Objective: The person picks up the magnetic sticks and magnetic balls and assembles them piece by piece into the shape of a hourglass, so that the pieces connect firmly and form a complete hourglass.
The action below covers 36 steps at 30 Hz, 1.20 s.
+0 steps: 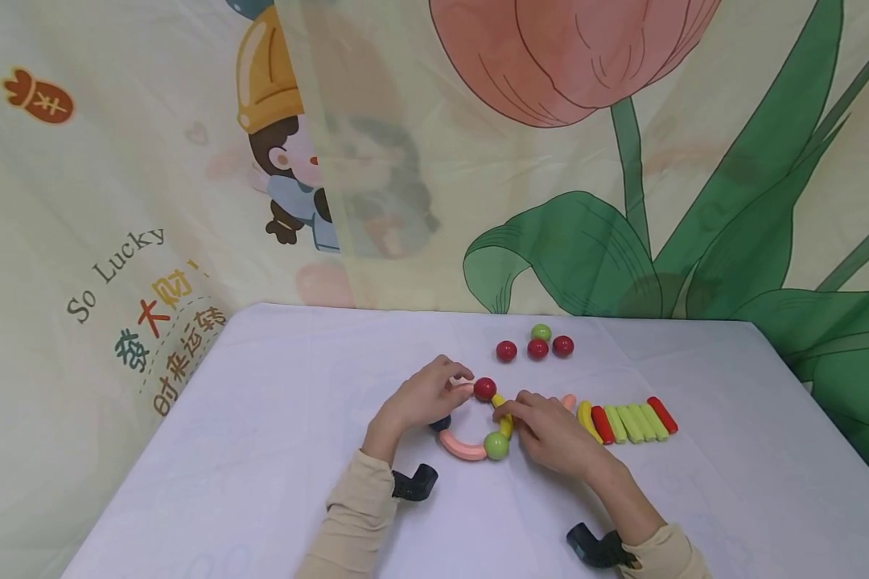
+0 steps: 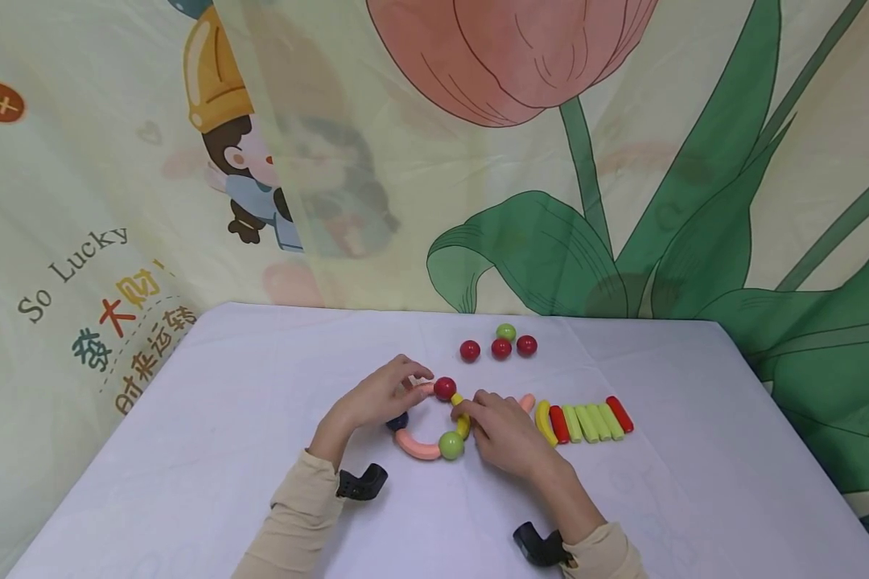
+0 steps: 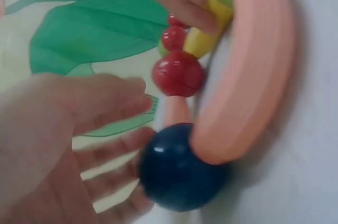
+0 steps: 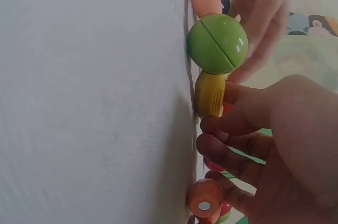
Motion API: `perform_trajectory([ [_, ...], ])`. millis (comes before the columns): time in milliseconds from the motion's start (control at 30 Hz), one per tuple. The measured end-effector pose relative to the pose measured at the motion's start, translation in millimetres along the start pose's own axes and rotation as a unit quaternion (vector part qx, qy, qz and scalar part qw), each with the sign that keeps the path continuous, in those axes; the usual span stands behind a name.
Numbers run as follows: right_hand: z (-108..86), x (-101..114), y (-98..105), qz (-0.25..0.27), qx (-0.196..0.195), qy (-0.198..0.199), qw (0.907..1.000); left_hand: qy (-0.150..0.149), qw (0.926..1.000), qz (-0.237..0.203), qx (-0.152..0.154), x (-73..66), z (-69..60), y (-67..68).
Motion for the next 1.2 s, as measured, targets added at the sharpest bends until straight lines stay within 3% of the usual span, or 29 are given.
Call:
perform_trajectory([
  [267, -0.2, -0.3, 0.7, -0.006, -0.012, -0.016, 0.9998, 0.067, 0.9977, 0.009, -0.008, 10.8, 3.5, -8.6],
  [500, -0.5, -3.8, 1.5, -0.007, -0.012, -0.007, 0.9999, 0.070, 0.9974, -0.004, -0.015, 15.9, 6.7, -11.2],
  [800, -3.1, -9.4, 9.4, 0.056, -0.008, -0.011, 0.9983, 0.076, 0.9971, -0.010, -0.006, 16.3, 7.7, -12.5],
  [1200, -5.5, -13.3, 18.3, 0.061, -0.019, -0.017, 0.9978, 0.076, 0.9970, -0.016, -0.005, 15.5, 9.2, -13.0],
])
Point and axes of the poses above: each hand's wrist, its own z-axis towards the middle knuckle, its own y-axis out of the back of the hand, x = y × z, the point moved 2 cm from there along z, towards the middle knuckle, and after that the axes turned 6 degrees about y, right-handed, at the moved point
